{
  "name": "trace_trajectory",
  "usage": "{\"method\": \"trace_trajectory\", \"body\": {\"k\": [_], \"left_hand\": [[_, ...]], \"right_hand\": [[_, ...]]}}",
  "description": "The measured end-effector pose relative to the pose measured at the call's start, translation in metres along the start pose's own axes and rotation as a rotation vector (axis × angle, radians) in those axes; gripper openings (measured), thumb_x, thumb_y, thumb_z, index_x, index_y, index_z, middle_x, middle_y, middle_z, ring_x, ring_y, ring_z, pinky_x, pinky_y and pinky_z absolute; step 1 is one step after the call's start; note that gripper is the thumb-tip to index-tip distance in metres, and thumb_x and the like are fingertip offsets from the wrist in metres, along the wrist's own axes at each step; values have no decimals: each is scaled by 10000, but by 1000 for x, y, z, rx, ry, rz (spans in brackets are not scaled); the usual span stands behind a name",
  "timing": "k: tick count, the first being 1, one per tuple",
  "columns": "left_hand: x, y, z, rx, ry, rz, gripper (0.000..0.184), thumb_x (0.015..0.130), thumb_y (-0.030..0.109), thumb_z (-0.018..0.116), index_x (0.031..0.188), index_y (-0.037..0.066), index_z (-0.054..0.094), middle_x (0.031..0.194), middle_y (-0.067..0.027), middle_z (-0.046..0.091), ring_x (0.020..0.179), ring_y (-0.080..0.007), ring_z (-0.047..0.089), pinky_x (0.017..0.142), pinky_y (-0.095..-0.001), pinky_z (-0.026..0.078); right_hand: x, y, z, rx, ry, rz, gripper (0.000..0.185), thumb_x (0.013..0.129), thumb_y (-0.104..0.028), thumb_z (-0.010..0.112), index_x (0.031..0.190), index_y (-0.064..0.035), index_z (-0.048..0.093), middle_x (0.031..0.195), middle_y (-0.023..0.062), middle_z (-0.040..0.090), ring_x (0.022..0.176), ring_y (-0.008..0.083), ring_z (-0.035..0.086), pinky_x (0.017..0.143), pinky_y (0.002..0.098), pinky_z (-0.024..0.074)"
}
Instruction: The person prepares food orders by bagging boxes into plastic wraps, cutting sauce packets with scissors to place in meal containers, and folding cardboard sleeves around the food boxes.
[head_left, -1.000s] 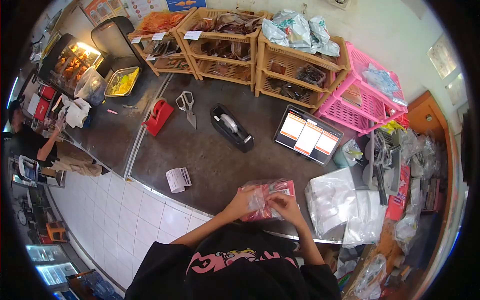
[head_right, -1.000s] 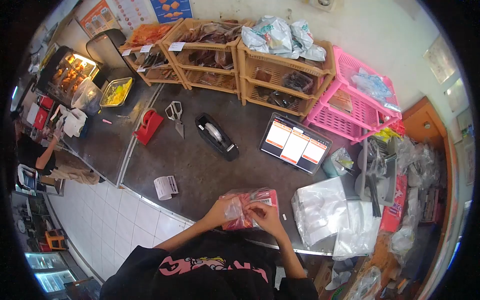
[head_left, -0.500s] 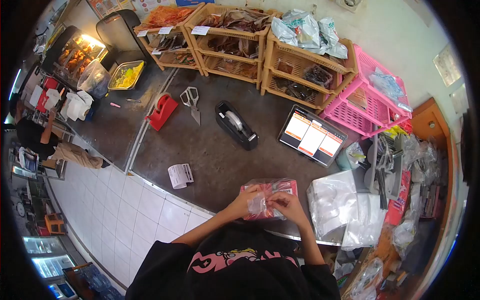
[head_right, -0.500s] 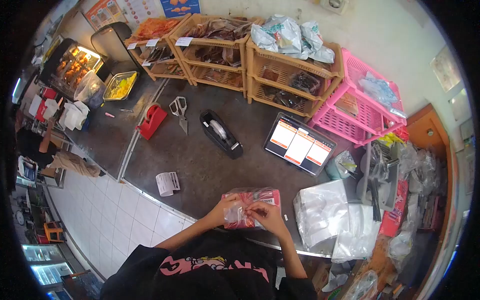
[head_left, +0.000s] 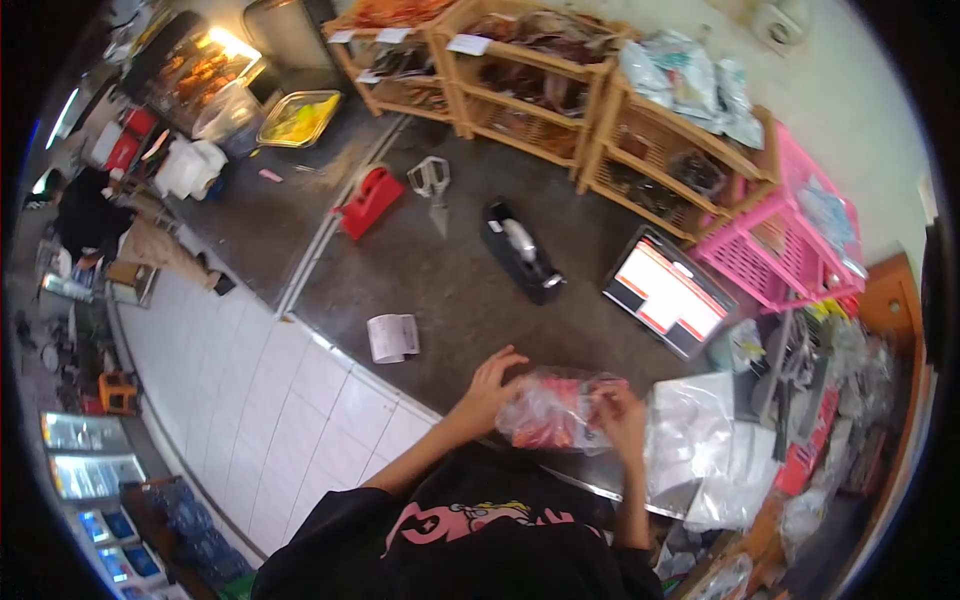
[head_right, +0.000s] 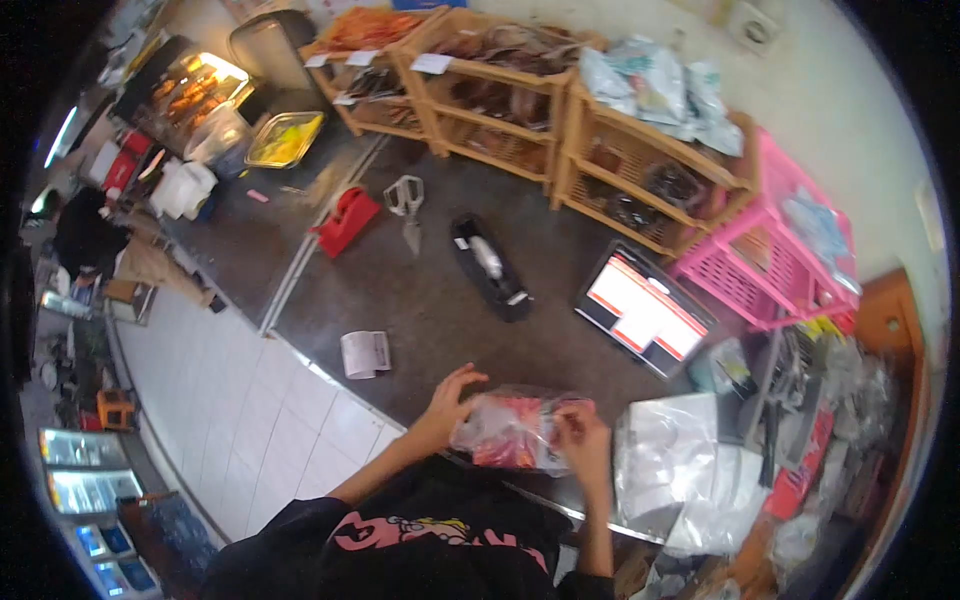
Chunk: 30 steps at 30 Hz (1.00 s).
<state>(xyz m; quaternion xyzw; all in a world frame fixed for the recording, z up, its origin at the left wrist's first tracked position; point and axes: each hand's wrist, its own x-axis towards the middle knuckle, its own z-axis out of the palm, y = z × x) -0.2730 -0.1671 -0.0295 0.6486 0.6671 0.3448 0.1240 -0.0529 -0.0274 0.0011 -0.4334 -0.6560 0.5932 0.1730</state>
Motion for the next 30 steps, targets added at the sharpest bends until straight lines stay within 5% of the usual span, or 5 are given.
{"method": "trace_trajectory", "body": {"k": [9,18,22,27,30], "left_hand": [[-53,-133,-100,527,132,-554,856,602,154,762,1332,106,317,1148,-172,493,1101,-368,436,947,-447,356],[-40,-110,-107,354,87,-659,643,680,131,702,1251,123,407,998,-138,589,920,-323,550,791,-386,452],[21,-42,-125,205,230,-617,594,742,86,650,1279,152,405,975,-128,616,646,-278,623,570,-325,499],[85,55,-131,-505,237,-450,376,832,68,568,1201,109,509,1004,-93,625,671,-131,597,528,-235,454],[111,92,-94,-815,188,-417,271,855,44,532,1121,67,579,1013,-90,619,834,-108,587,682,-218,462]], "right_hand": [[199,-49,81,-401,155,-600,169,773,-184,664,857,-38,648,836,89,655,847,227,595,776,288,435],[175,-30,64,-250,-103,-101,217,753,-277,666,724,-65,627,670,34,642,923,242,530,835,409,378],[170,-9,76,-1142,331,-459,169,749,-237,648,744,-77,594,699,61,592,884,250,528,763,507,383],[135,-77,25,-79,-8,-279,207,856,-207,532,954,-39,601,857,82,625,945,193,551,794,375,427],[43,-152,-12,464,-206,-227,604,907,-384,448,1364,-41,251,1322,148,384,1129,245,481,940,370,368]]}}
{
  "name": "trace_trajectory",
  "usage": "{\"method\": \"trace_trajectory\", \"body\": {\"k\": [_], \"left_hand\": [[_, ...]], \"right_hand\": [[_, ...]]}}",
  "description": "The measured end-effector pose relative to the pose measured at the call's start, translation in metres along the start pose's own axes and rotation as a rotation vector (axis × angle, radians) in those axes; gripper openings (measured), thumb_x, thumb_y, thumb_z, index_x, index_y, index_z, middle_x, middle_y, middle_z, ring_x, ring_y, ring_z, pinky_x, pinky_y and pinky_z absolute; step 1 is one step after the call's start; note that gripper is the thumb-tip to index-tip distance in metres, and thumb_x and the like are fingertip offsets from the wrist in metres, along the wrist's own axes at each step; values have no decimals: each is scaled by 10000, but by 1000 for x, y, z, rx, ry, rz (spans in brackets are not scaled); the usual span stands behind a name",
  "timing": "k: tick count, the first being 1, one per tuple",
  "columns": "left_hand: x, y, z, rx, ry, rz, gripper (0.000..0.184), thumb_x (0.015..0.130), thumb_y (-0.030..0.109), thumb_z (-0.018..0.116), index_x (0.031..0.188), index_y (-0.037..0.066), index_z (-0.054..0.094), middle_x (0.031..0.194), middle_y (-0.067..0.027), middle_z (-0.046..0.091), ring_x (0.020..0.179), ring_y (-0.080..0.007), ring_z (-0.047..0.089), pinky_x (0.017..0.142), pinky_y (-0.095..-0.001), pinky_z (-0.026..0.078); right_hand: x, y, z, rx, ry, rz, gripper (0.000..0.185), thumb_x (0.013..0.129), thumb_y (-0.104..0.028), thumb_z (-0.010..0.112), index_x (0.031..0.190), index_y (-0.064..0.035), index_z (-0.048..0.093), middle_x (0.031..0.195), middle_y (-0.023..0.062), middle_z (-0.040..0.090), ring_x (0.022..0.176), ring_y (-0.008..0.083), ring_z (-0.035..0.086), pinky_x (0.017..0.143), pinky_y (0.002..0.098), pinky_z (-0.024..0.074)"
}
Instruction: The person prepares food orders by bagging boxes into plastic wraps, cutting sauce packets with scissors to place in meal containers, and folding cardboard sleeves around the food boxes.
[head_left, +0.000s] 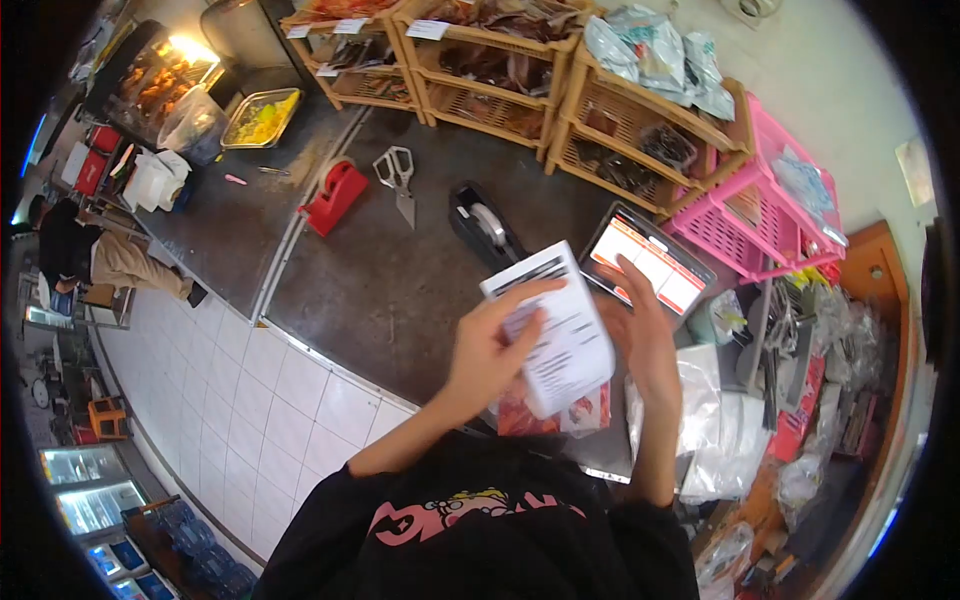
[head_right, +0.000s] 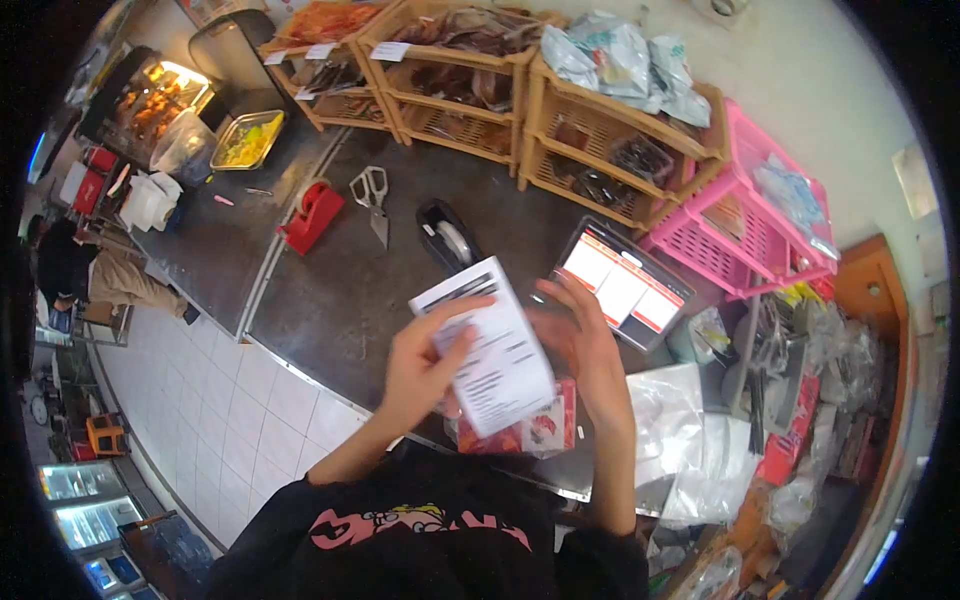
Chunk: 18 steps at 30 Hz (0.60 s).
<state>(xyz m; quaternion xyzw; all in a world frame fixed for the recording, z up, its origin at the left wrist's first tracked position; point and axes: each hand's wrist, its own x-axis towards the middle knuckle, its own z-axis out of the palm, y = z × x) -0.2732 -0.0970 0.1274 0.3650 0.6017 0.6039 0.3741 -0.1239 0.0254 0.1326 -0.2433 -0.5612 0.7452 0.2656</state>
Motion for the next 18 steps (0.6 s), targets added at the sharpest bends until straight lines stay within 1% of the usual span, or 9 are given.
{"method": "trace_trajectory", "body": {"k": [2,6,8,10,11,14,15,16,18], "left_hand": [[6,-13,43,-147,53,174,264,872,40,514,1129,62,573,1013,-87,617,797,-69,551,652,-210,455],[-8,-88,70,64,-230,52,312,856,137,557,1160,65,548,1141,-107,563,986,-183,545,823,-280,436],[-21,-115,71,258,-384,60,338,833,166,587,1157,77,545,1160,-118,541,1018,-237,536,853,-318,431],[-34,-124,67,828,-340,461,391,773,239,630,1127,96,544,1199,-119,475,1098,-325,443,910,-390,386],[-36,-125,65,817,-337,449,414,744,277,642,1104,100,539,1218,-97,426,1139,-326,377,925,-414,354],[-36,-118,64,893,-360,521,413,756,287,634,1104,86,540,1179,-98,456,1115,-300,412,916,-416,355],[-37,-122,65,894,-359,522,413,756,287,634,1104,86,540,1179,-98,456,1115,-300,412,916,-416,355],[-39,-130,65,910,-405,564,418,759,296,628,1104,79,539,1150,-100,471,1112,-290,420,921,-420,350],[-44,-132,66,926,-453,611,423,762,306,622,1104,71,538,1121,-102,486,1110,-280,428,927,-424,346]], "right_hand": [[-49,-11,-5,-47,-101,-223,830,768,-227,692,1394,-52,177,1384,177,270,1221,264,382,966,404,364],[-133,23,-31,-239,305,288,958,611,-80,797,1369,-18,214,1348,168,320,1220,260,367,865,346,465],[-167,65,-59,-509,253,286,909,623,-91,788,1347,-3,246,1309,177,366,1200,253,395,861,340,474],[-185,84,-62,-709,272,427,783,710,-13,695,1352,-11,248,1313,167,376,998,243,564,741,312,509],[-190,106,-70,-1087,304,193,661,764,-87,665,1314,8,312,1248,188,447,967,271,579,795,332,469],[-152,92,-68,-1182,502,40,530,779,-144,660,1226,17,425,1131,192,535,953,281,577,857,348,424],[-134,84,-65,-1034,573,-110,329,773,-152,666,1029,23,558,902,157,623,834,237,611,738,328,458],[-118,78,-61,-1033,574,-114,329,773,-152,666,1029,23,558,902,157,623,834,237,611,738,328,458],[-92,68,-54,-787,435,69,174,774,-139,661,824,17,604,715,114,627,679,207,618,617,307,460]]}}
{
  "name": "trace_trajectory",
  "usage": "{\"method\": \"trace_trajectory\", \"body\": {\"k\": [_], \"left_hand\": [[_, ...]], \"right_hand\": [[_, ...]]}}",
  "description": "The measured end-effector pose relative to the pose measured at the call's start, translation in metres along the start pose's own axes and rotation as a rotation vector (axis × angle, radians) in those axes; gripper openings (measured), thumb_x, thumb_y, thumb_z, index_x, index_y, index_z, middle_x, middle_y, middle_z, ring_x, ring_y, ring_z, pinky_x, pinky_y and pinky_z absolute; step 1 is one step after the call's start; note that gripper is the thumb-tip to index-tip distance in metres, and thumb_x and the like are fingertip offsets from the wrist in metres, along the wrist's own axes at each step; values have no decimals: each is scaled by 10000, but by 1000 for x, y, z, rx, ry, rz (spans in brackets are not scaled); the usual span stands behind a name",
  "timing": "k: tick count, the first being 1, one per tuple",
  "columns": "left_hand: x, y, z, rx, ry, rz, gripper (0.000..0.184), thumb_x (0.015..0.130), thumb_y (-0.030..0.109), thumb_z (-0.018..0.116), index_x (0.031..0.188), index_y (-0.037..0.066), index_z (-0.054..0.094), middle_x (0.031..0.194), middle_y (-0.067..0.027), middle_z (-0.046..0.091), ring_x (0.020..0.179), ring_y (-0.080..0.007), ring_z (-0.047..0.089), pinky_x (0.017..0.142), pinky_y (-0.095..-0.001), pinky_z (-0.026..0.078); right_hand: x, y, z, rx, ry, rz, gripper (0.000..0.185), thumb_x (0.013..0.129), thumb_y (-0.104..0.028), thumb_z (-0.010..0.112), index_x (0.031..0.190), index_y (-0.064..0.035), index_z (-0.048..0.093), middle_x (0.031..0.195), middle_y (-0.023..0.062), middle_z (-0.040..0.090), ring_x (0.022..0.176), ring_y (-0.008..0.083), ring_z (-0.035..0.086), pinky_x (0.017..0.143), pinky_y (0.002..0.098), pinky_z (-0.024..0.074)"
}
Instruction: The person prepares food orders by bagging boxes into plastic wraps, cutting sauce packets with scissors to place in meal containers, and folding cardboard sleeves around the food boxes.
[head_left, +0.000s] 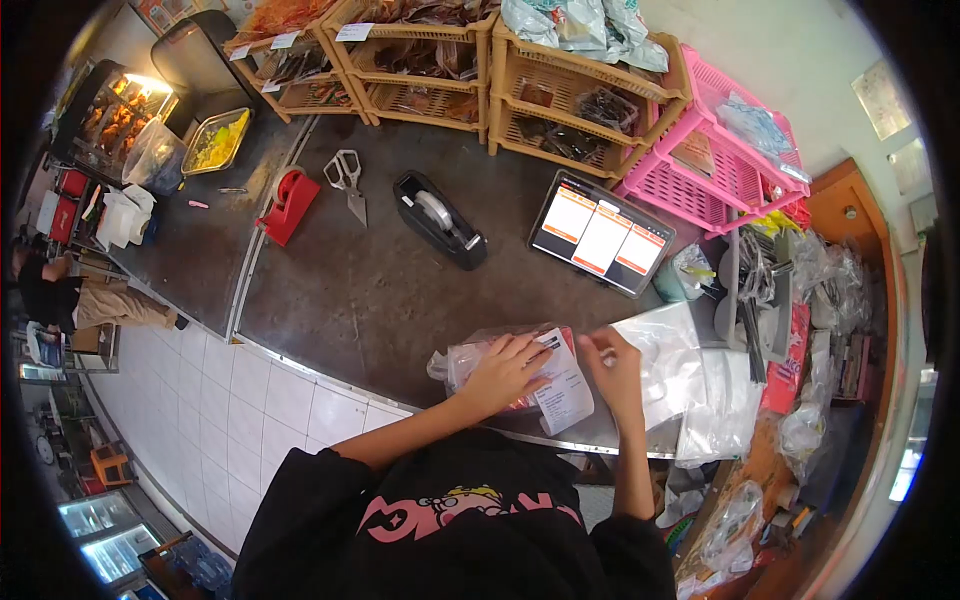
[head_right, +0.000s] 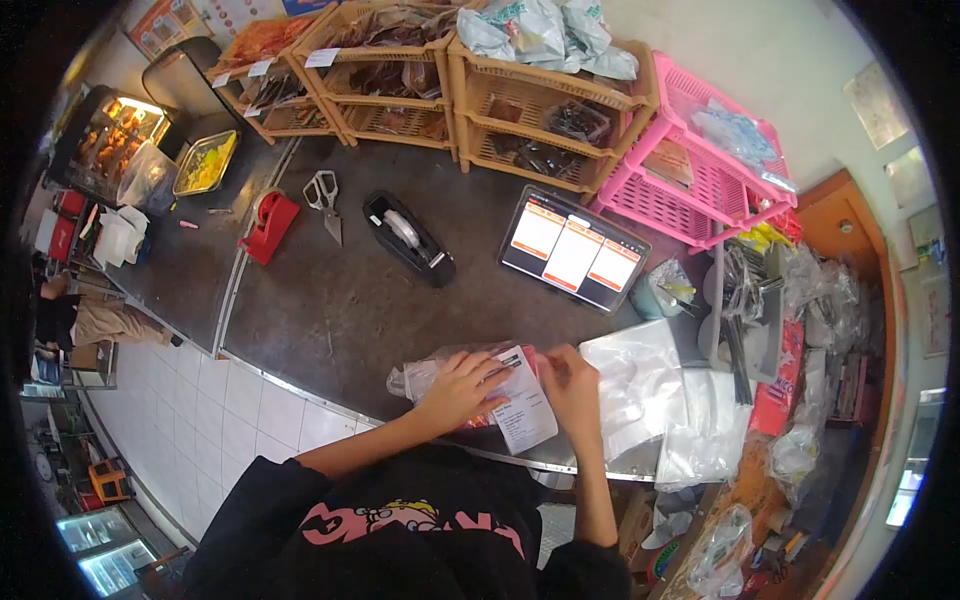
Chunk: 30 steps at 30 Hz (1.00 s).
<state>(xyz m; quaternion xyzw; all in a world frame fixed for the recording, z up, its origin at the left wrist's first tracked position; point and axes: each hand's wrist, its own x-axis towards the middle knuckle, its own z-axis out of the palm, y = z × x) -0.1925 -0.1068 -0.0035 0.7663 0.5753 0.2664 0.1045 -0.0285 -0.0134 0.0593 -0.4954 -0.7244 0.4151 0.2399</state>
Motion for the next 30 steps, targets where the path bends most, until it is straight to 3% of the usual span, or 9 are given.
{"method": "trace_trajectory", "body": {"k": [3,13,15,18,21,22,25,27,30], "left_hand": [[-7,6,-2,-9,-25,29,443,775,315,602,1133,63,532,1114,-115,508,1109,-266,442,951,-416,336],[-19,13,7,53,-92,2,517,794,283,575,1235,39,460,1214,-171,465,1137,-302,431,995,-421,305],[-18,13,4,54,-104,-11,525,793,277,575,1242,36,450,1216,-174,463,1136,-305,430,998,-425,302],[-16,11,-3,-10,-117,-28,526,789,258,580,1241,29,440,1219,-171,458,1138,-314,424,1002,-430,297],[-12,2,-14,-250,-143,-39,433,796,191,584,1178,23,469,1220,-164,449,1125,-323,432,992,-405,321],[-7,-2,-25,-239,-134,-43,433,796,191,584,1178,23,469,1220,-164,449,1125,-323,432,992,-405,321],[13,-27,-88,-590,34,-148,257,844,163,545,1077,53,543,1082,-153,544,992,-300,537,882,-364,425],[21,-60,-104,-575,50,-246,213,848,147,536,1034,48,560,1017,-141,572,955,-295,559,849,-367,439],[26,-128,-94,-330,196,-273,138,856,106,521,954,30,581,878,-116,608,847,-277,599,757,-367,466]], "right_hand": [[30,28,28,-58,-254,-5,229,765,-221,672,759,-1,607,651,128,612,602,279,611,575,362,476],[22,58,28,-982,-149,-25,526,815,-501,542,637,-9,587,621,135,600,579,233,598,571,317,446],[13,101,27,-130,-350,281,526,797,-498,589,666,11,580,588,97,561,602,192,604,560,298,474],[-15,128,37,369,-252,412,489,804,-452,602,690,24,583,550,65,509,544,127,560,515,267,467],[20,145,12,234,-625,546,412,822,-378,599,725,23,614,549,59,541,496,124,552,472,260,451],[43,144,9,-88,-599,343,312,842,-282,580,768,16,628,553,44,563,483,121,550,461,259,441],[131,50,43,172,-20,-65,138,824,-147,620,813,-11,635,626,48,603,579,69,541,510,216,415],[170,20,91,204,-66,-339,173,819,-185,639,886,-26,640,789,53,642,707,101,584,597,245,448],[196,-5,159,42,-288,-285,203,798,-205,662,852,-10,640,902,75,641,771,157,611,668,265,457]]}}
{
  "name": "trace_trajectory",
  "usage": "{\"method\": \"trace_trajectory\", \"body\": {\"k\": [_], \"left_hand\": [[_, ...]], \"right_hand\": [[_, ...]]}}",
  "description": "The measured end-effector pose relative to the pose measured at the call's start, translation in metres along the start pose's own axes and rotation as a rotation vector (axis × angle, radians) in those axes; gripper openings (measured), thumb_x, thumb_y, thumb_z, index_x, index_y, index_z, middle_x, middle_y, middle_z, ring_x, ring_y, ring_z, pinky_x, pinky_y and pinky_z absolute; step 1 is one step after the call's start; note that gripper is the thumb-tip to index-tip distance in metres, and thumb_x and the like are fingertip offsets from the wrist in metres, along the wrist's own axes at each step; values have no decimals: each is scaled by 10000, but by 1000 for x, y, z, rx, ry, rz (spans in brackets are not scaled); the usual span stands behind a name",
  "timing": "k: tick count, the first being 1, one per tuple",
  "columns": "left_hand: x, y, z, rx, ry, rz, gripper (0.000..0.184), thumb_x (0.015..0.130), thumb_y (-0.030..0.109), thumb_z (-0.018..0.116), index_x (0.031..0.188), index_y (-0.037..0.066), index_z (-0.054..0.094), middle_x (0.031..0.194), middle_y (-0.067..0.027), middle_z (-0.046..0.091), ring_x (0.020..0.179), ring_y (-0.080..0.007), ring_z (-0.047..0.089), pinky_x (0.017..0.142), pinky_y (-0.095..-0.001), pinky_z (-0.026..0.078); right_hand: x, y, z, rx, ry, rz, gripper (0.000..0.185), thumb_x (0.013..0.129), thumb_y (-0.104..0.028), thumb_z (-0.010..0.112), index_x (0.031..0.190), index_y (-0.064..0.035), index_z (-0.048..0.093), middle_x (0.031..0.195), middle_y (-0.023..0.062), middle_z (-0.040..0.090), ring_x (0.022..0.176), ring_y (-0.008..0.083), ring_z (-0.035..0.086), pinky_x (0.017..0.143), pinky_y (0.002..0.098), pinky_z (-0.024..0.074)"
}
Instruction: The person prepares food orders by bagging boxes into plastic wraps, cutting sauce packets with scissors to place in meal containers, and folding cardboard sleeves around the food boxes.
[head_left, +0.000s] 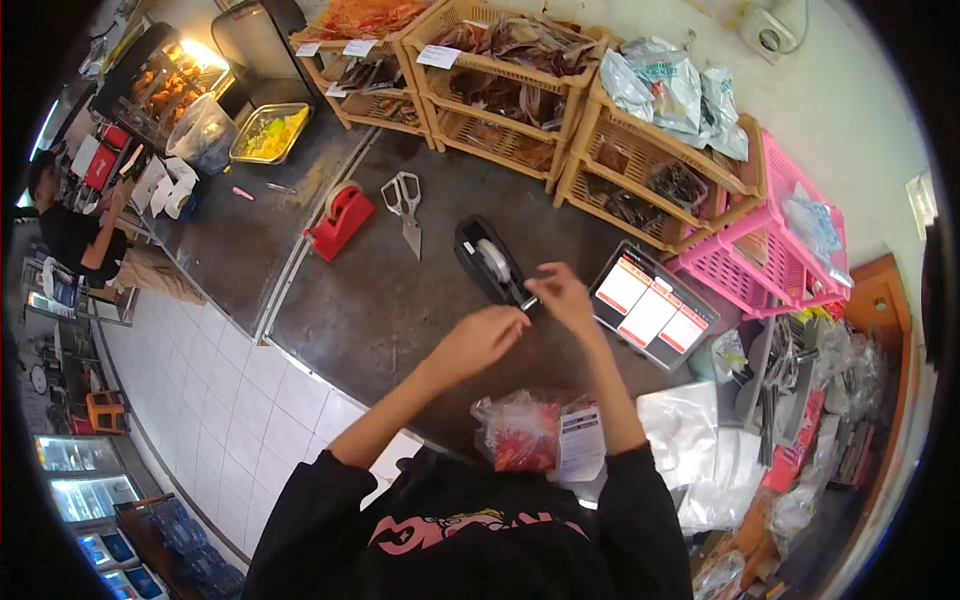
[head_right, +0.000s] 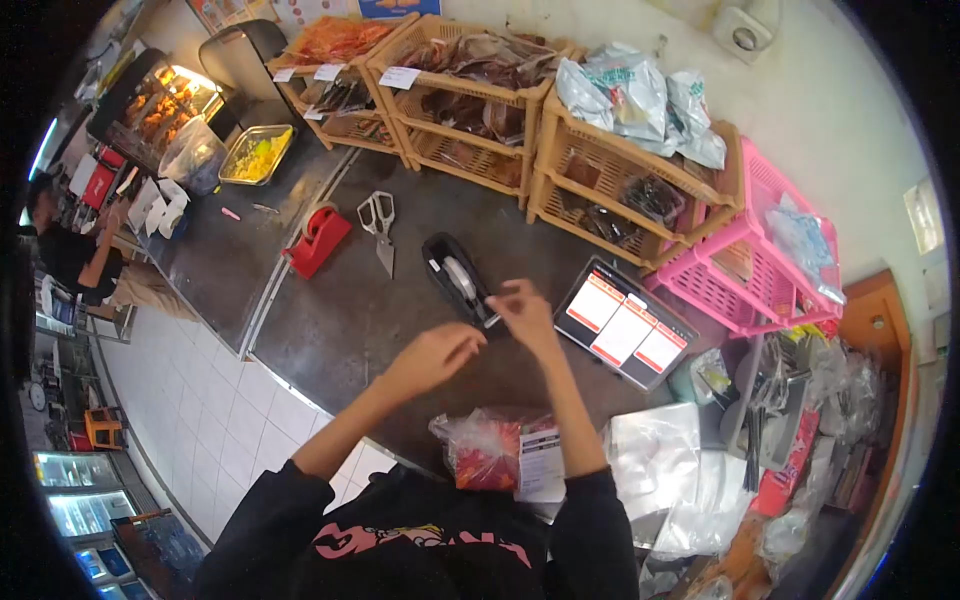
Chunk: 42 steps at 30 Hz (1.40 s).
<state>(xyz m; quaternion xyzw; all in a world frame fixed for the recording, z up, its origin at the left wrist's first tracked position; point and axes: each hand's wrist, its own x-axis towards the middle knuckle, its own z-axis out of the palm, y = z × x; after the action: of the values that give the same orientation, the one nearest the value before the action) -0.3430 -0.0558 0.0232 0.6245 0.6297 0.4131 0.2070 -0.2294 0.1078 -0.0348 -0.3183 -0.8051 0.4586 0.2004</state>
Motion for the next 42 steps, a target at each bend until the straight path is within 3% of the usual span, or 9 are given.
{"method": "trace_trajectory", "body": {"k": [6,10,16,20,25,31,34,35,42], "left_hand": [[55,-53,-16,-72,-104,37,115,817,68,566,926,45,596,883,-81,607,871,-258,569,800,-355,444],[83,-56,-8,-19,-386,268,132,767,124,629,881,60,608,973,-25,580,1023,-219,467,872,-328,392],[92,-60,22,-21,-737,282,142,708,145,654,806,48,618,922,-41,545,972,-215,491,844,-321,407],[77,-72,61,647,-493,567,74,728,94,544,732,33,585,845,-69,524,856,-217,535,736,-312,436],[88,-9,39,73,-222,140,113,839,122,532,848,9,535,837,-120,577,819,-282,566,702,-378,434],[-22,143,-69,-338,-733,-462,131,831,187,628,863,61,611,744,-5,617,613,-61,561,574,-216,447],[-98,127,-27,-359,-554,-713,135,808,145,653,883,36,623,683,-25,629,526,-65,553,499,-205,435],[-122,109,-7,-322,-516,-815,133,814,127,643,878,12,616,695,-39,630,526,-70,555,496,-207,434],[-222,10,89,-728,-253,-713,240,829,171,627,932,9,483,618,-35,554,465,-113,543,436,-216,407]], "right_hand": [[-59,-44,-27,-69,136,-210,148,735,-74,673,778,32,578,1048,140,527,804,274,615,654,301,478],[-182,-55,-100,24,3,333,242,717,-27,697,865,5,509,963,111,549,650,153,534,542,266,417],[-243,-83,-94,52,147,383,301,735,-20,679,958,-25,476,755,77,544,619,129,495,561,268,398],[-227,-90,-68,24,237,247,339,729,-1,671,997,-35,465,658,53,561,586,126,474,552,257,377],[-246,-90,-135,-179,369,161,319,728,-30,666,1000,-27,499,811,63,583,654,141,510,578,270,390],[-270,-95,-231,-5,17,97,372,730,-72,695,1045,-58,497,725,-17,546,667,72,487,608,239,364],[-243,-49,-212,-4,-322,228,355,752,-138,697,1033,-73,491,861,23,529,730,102,502,647,267,398],[-233,-12,-188,-61,-310,-108,345,754,-173,699,997,-78,473,813,25,532,706,103,509,628,272,402],[-251,85,-94,734,-444,397,296,807,-186,662,932,-92,411,686,2,530,590,77,470,513,226,365]]}}
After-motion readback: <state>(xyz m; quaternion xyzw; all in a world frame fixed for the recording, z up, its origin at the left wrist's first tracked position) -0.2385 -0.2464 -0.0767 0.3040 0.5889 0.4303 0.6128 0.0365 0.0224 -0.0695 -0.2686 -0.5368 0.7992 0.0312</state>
